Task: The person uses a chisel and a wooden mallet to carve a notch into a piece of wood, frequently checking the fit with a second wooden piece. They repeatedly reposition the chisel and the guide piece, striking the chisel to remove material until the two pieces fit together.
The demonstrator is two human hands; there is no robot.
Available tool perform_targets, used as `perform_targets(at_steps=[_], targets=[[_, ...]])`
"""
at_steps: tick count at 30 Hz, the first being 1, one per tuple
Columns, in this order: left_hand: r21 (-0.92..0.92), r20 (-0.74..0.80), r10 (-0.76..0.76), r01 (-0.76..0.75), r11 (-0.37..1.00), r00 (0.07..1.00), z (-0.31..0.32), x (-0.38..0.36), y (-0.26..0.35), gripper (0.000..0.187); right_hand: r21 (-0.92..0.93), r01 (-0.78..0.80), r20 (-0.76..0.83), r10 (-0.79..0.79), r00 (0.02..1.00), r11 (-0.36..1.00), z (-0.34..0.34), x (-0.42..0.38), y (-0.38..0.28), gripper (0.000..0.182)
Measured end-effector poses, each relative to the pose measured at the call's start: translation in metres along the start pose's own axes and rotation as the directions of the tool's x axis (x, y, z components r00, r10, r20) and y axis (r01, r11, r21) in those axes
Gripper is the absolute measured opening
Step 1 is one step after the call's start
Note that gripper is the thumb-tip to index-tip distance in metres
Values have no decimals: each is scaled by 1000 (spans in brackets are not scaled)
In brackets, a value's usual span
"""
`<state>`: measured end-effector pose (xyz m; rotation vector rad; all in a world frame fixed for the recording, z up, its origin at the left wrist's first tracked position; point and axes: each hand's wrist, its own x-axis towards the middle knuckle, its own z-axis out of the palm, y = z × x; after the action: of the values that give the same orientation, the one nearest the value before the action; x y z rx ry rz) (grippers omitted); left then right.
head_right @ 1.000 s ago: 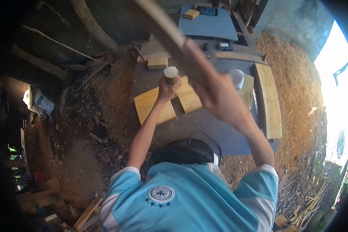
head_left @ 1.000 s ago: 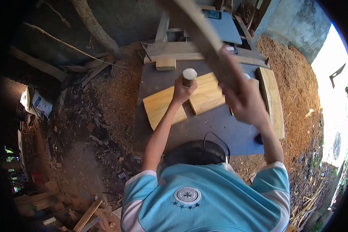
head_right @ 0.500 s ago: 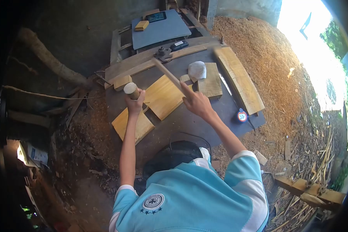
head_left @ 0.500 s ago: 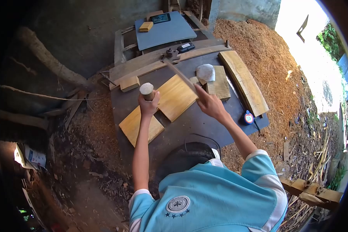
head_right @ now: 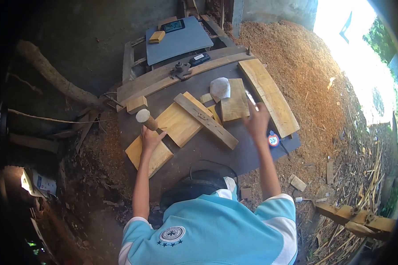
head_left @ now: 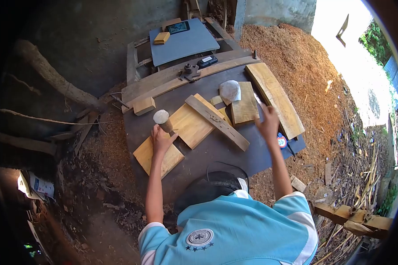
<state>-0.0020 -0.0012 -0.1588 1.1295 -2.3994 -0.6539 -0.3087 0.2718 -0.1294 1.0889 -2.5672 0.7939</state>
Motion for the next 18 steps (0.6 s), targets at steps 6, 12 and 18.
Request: perform_targets(at_steps=[6,12,18], targets=[[135,258,-59,25,991,964,-18,9,8,75,-364,-562,293,664,688,743,-20,33,142,107],[384,408,-120,-51,922,905,-12,6,3,102,-431,-304,346,467,814,850,-17,24,130,111],[372,380,-141,-12,928,914,-37,-44,20,124,315,-495,361,380,852,810,-54,22,87,87]])
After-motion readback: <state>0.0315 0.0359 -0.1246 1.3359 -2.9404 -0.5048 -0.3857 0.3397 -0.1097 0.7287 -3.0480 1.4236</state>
